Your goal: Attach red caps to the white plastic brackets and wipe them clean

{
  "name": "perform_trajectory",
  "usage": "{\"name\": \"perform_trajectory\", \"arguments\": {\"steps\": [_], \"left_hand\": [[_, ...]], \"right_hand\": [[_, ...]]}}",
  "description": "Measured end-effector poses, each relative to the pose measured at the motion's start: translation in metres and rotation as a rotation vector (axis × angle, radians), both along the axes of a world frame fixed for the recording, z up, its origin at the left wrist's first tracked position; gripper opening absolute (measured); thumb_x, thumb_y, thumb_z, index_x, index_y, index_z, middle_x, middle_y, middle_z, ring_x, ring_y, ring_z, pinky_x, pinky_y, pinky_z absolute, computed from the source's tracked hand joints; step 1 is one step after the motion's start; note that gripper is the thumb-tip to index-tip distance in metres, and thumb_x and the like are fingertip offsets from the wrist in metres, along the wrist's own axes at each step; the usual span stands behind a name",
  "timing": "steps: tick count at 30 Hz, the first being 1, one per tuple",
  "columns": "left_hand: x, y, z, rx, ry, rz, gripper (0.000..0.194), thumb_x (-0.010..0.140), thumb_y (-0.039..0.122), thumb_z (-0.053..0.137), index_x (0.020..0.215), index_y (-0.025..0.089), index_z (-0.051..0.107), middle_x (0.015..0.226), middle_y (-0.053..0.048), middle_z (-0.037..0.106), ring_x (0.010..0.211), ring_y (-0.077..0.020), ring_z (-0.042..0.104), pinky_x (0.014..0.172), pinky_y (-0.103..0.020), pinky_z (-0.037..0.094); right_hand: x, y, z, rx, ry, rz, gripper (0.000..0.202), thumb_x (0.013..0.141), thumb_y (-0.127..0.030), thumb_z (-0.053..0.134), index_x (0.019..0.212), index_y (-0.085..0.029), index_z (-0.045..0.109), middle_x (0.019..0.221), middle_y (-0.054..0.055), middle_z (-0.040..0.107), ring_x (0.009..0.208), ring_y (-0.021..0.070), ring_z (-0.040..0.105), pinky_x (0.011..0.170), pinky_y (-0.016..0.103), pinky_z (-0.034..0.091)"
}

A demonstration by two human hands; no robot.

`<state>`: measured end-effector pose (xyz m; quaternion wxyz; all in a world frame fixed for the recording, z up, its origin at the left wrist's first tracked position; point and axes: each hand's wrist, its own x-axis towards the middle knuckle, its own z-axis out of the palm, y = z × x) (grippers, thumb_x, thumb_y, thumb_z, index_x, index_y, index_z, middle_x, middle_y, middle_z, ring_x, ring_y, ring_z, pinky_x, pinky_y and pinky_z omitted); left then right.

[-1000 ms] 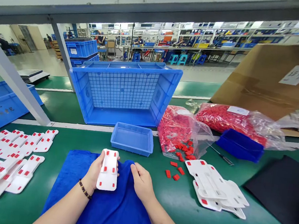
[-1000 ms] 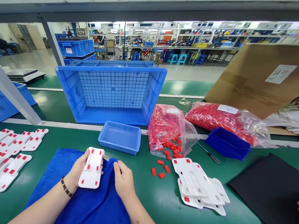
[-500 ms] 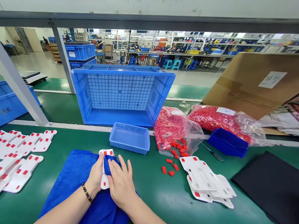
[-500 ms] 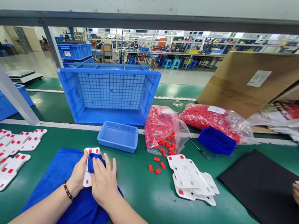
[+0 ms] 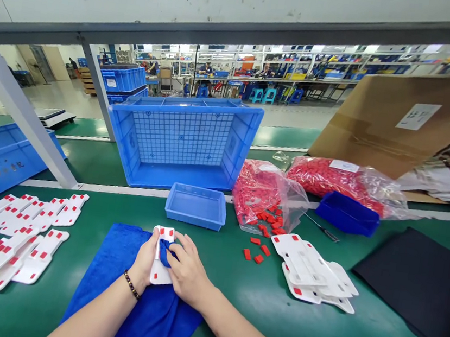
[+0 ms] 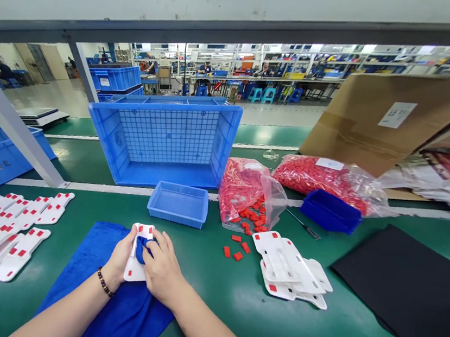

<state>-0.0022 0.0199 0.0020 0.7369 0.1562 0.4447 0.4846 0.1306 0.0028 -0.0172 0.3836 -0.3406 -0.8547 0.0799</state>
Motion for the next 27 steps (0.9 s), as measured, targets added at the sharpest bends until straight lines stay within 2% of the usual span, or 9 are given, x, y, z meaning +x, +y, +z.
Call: {"name": "perform_trajectory", "arguments": {"steps": [2,5,8,11,14,17,19,23,27], "left_hand": [[-0.001,0.003,0.001,0.019,-0.038,-0.076,0.04,0.077,0.048,0.054,0.086,0.01,0.061,0.062,-0.005,0.065,0.051,-0.0148,0.06,0.049,-0.024,0.044],[-0.007,0.01,0.006,0.06,-0.138,-0.186,0.046,0.08,0.05,0.049,0.09,0.007,0.062,0.071,-0.009,0.068,0.06,-0.0167,0.062,0.057,-0.026,0.047],[-0.015,0.016,0.012,0.094,-0.186,-0.223,0.052,0.08,0.054,0.044,0.097,0.008,0.061,0.08,-0.011,0.069,0.059,-0.0185,0.063,0.056,-0.029,0.047],[-0.019,0.017,0.014,0.116,-0.199,-0.229,0.055,0.08,0.056,0.042,0.101,0.008,0.06,0.078,-0.011,0.069,0.056,-0.0175,0.062,0.054,-0.028,0.045],[-0.015,0.012,0.011,0.137,-0.185,-0.181,0.054,0.082,0.053,0.043,0.1,0.007,0.061,0.072,-0.009,0.068,0.059,-0.0158,0.061,0.058,-0.026,0.045],[-0.009,0.006,0.005,0.164,-0.103,-0.08,0.049,0.083,0.05,0.044,0.102,0.008,0.061,0.075,-0.008,0.068,0.064,-0.0154,0.062,0.063,-0.025,0.045],[-0.007,0.004,0.002,0.167,-0.065,-0.018,0.048,0.082,0.049,0.045,0.103,0.009,0.06,0.078,-0.008,0.068,0.068,-0.0158,0.062,0.066,-0.025,0.046],[-0.011,0.007,0.002,0.188,-0.097,0.014,0.05,0.08,0.052,0.046,0.1,0.009,0.06,0.075,-0.007,0.066,0.066,-0.0153,0.061,0.065,-0.025,0.047],[-0.021,0.017,0.01,0.241,-0.187,-0.054,0.053,0.081,0.055,0.042,0.098,0.008,0.06,0.074,-0.009,0.065,0.065,-0.016,0.061,0.064,-0.027,0.047]], "right_hand": [[0.004,0.0,0.002,-0.054,0.149,-0.017,0.021,0.074,-0.011,0.05,0.09,-0.018,0.062,0.099,0.009,0.054,0.118,0.0272,0.036,0.099,0.05,0.031],[0.01,-0.001,0.006,-0.204,0.456,-0.116,0.016,0.08,-0.015,0.047,0.083,-0.02,0.061,0.096,0.007,0.053,0.103,0.0223,0.046,0.089,0.042,0.041],[0.013,-0.005,0.012,-0.276,0.622,-0.168,0.015,0.082,-0.018,0.043,0.082,-0.018,0.058,0.093,0.008,0.053,0.09,0.0195,0.051,0.079,0.036,0.045],[0.009,-0.011,0.015,-0.221,0.588,-0.133,0.013,0.081,-0.017,0.044,0.086,-0.018,0.056,0.087,0.007,0.054,0.086,0.0189,0.051,0.077,0.035,0.045],[-0.001,-0.014,0.013,-0.134,0.417,-0.119,0.021,0.08,-0.015,0.047,0.098,-0.018,0.057,0.088,0.007,0.055,0.086,0.0195,0.051,0.077,0.037,0.045],[-0.013,-0.015,0.006,-0.108,0.211,-0.2,0.037,0.078,-0.015,0.048,0.115,-0.017,0.052,0.104,0.013,0.051,0.096,0.0239,0.048,0.079,0.042,0.045],[-0.018,-0.016,0.004,-0.126,0.122,-0.222,0.043,0.077,-0.014,0.048,0.12,-0.017,0.049,0.117,0.015,0.044,0.105,0.027,0.043,0.083,0.045,0.044],[-0.017,-0.019,0.006,-0.137,0.093,-0.074,0.035,0.071,-0.008,0.049,0.104,-0.018,0.058,0.128,0.013,0.035,0.115,0.0286,0.036,0.093,0.047,0.037],[-0.006,-0.021,0.01,-0.156,0.229,0.055,0.027,0.074,-0.01,0.046,0.095,-0.02,0.059,0.124,0.011,0.038,0.114,0.0264,0.039,0.094,0.045,0.038]]}}
